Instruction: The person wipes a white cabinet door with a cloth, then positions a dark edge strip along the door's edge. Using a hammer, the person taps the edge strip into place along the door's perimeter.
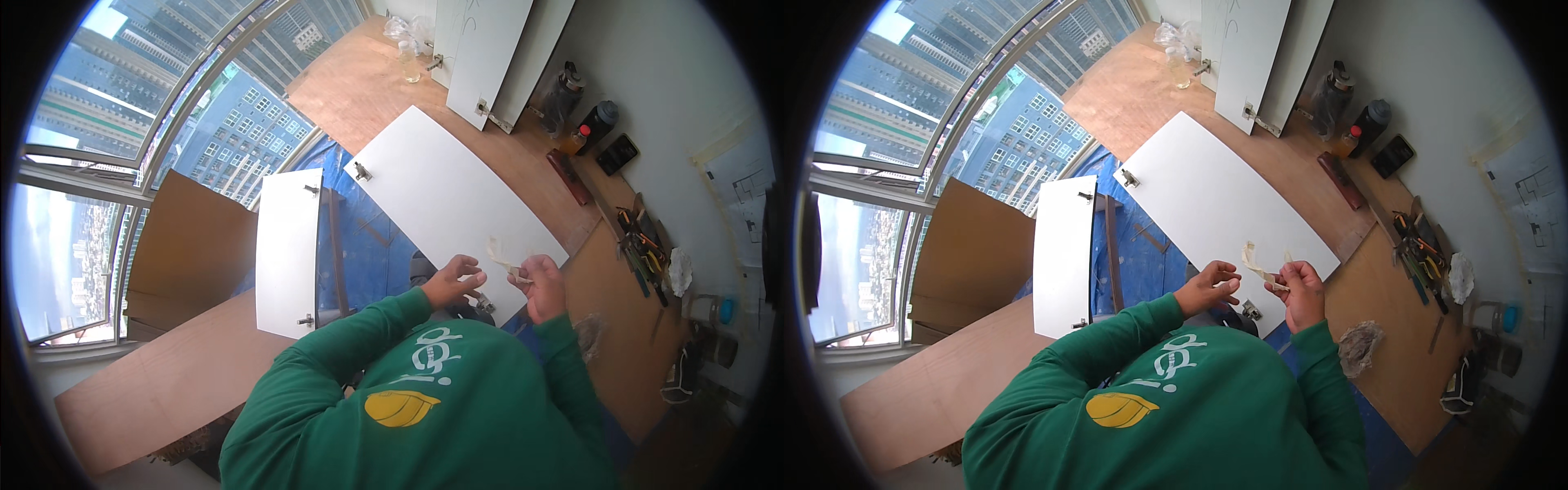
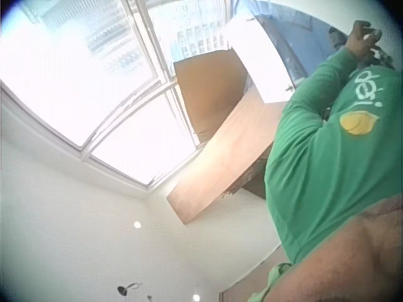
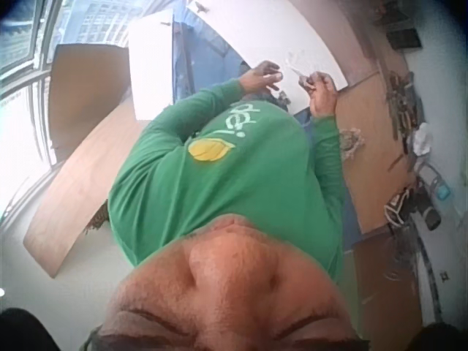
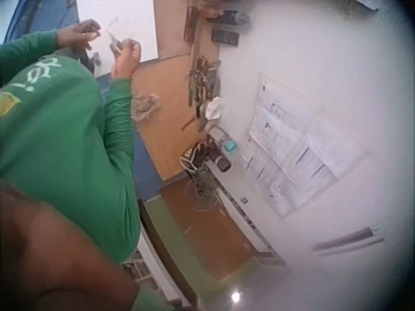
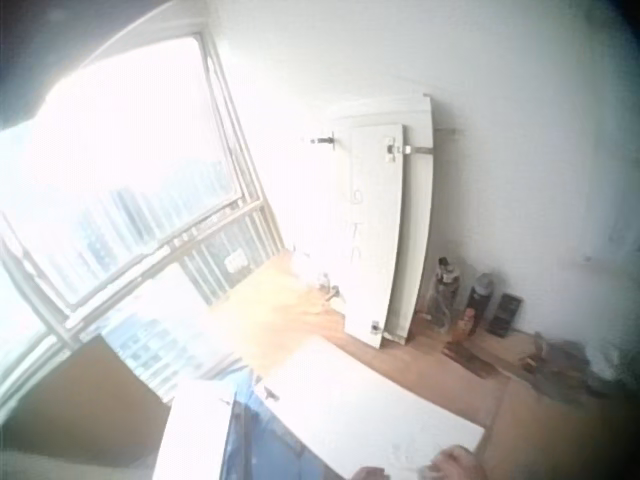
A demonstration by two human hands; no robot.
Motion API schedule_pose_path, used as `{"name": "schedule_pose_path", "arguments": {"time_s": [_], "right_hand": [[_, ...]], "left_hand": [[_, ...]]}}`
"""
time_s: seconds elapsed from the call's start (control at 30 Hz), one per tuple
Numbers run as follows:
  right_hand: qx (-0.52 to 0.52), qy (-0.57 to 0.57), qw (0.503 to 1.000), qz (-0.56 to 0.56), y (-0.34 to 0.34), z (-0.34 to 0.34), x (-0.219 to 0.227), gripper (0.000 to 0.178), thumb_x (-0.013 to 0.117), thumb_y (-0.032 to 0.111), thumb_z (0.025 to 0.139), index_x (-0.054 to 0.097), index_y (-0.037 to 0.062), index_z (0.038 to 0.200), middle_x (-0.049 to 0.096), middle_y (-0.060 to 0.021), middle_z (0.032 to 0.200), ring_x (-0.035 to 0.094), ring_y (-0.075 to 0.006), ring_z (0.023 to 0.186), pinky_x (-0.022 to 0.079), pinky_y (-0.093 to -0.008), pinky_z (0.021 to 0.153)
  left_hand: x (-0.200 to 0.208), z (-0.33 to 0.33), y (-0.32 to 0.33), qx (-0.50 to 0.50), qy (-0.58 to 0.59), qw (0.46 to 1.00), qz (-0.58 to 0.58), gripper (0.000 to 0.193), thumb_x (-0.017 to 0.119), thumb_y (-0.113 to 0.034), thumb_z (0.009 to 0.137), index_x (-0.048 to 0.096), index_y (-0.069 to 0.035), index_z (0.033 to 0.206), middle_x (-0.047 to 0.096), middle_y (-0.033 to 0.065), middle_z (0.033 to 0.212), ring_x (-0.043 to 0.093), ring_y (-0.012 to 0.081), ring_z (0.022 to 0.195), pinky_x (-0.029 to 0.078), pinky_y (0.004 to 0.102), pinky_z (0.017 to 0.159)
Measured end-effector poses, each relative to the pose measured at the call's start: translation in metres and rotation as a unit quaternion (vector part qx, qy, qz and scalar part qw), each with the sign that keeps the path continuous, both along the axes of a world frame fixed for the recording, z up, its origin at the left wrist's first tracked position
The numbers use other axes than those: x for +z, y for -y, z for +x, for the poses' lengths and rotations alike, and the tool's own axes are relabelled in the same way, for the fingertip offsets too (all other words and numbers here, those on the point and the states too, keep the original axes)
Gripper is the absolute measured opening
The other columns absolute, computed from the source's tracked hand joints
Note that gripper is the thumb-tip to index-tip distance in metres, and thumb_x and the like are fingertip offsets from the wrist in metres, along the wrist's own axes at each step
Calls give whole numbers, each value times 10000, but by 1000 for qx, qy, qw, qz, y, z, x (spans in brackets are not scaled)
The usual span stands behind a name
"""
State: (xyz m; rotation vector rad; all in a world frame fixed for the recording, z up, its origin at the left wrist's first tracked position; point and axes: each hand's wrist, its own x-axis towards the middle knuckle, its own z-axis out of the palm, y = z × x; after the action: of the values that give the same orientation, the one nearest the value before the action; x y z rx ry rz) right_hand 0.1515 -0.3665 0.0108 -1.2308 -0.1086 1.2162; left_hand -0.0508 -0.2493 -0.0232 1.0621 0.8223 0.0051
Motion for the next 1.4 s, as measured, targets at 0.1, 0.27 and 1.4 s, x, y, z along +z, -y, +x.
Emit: {"name": "schedule_pose_path", "arguments": {"time_s": [0.1, 0.27, 1.4], "right_hand": [[81, -10, 997, 15, -24, -14, 3, 107, 544, 135, 1037, 559, 28, 1035, 653, -101, 964, 692, -211, 901, 607, -353, 796], [131, -121, 984, 21, -33, -37, 21, 94, 520, 116, 1021, 560, 32, 1033, 667, -120, 1040, 691, -218, 936, 606, -388, 852], [214, 70, 973, 48, -15, -31, 23, 120, 580, 140, 1036, 625, 29, 1025, 687, -99, 1114, 646, -149, 946, 553, -327, 838]], "left_hand": [[45, 19, 2, -54, 104, 967, 224, 988, 779, -319, 903, 119, -88, 1601, 447, 216, 1499, 534, 353, 1318, 493, 458, 1041], [33, 20, -2, -77, 154, 905, 390, 602, 702, -174, 931, 461, -49, 1468, 536, 205, 1426, 562, 336, 1286, 480, 406, 1055], [38, -4, 0, 15, 66, 881, 468, 275, 649, -282, 971, 605, -10, 979, 644, 171, 1009, 644, 321, 847, 508, 397, 701]]}}
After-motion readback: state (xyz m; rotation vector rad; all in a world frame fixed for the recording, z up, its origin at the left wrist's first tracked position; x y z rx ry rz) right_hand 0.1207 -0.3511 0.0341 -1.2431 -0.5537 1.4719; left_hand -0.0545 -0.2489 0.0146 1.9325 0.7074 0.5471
